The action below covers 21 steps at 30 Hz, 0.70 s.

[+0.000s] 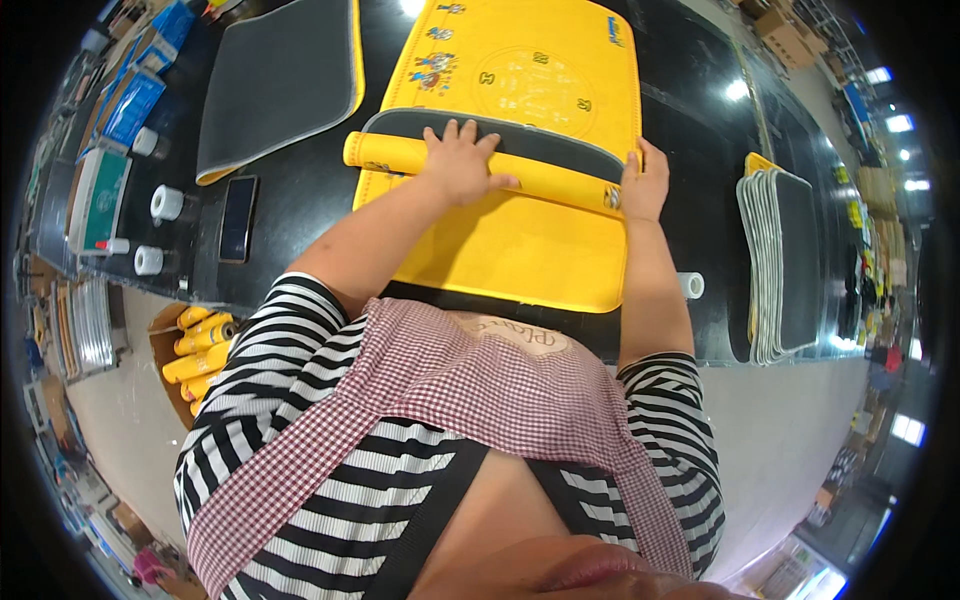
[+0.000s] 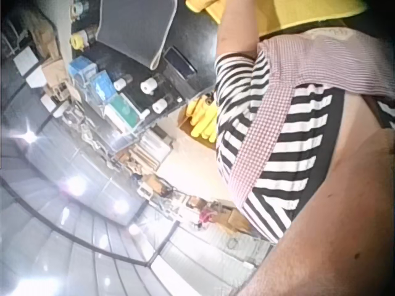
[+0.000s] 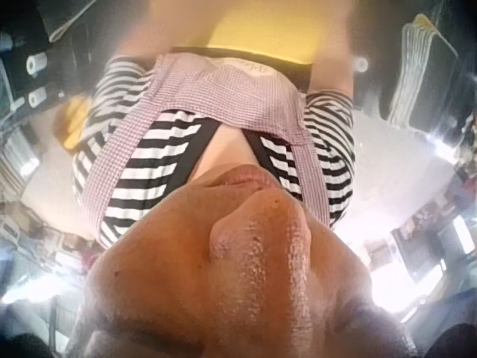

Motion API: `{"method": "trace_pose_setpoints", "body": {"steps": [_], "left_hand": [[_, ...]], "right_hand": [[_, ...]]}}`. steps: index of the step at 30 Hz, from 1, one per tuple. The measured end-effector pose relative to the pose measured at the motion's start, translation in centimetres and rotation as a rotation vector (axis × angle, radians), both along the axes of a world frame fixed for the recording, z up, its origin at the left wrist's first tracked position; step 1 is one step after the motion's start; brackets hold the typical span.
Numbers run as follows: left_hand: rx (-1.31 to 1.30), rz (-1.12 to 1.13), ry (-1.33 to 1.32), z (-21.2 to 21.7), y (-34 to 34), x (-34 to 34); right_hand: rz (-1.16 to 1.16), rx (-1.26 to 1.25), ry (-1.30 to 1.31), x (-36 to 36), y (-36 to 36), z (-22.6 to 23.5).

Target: The person rolls a yellow mat with a black surface on a table, secures it with tape, and places it in a box. They repeat this process for multiple mats.

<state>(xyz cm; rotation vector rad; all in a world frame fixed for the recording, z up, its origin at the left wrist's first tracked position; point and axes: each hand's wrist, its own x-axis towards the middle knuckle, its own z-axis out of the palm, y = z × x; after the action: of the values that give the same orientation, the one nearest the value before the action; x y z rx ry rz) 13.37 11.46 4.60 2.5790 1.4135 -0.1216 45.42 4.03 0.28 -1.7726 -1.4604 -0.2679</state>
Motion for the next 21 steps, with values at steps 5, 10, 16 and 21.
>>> {"method": "trace_pose_setpoints", "body": {"steps": [5,10,16,21], "left_hand": [[-0.042,-0.107,-0.161,0.0,5.3,0.8],[0.065,-0.454,-0.186,0.4,5.2,1.5],[-0.005,-0.367,-0.086,-0.3,1.0,-0.8],[0.063,-0.495,-0.315,0.3,-9.7,-5.1]], "right_hand": [[0.249,-0.388,-0.264,-7.1,-2.5,1.4],[0.258,-0.578,-0.212,-4.3,-0.6,1.2],[0.333,-0.666,-0.476,-7.5,-3.4,0.9],[0.332,-0.519,-0.389,-9.8,-16.4,0.1]]}}
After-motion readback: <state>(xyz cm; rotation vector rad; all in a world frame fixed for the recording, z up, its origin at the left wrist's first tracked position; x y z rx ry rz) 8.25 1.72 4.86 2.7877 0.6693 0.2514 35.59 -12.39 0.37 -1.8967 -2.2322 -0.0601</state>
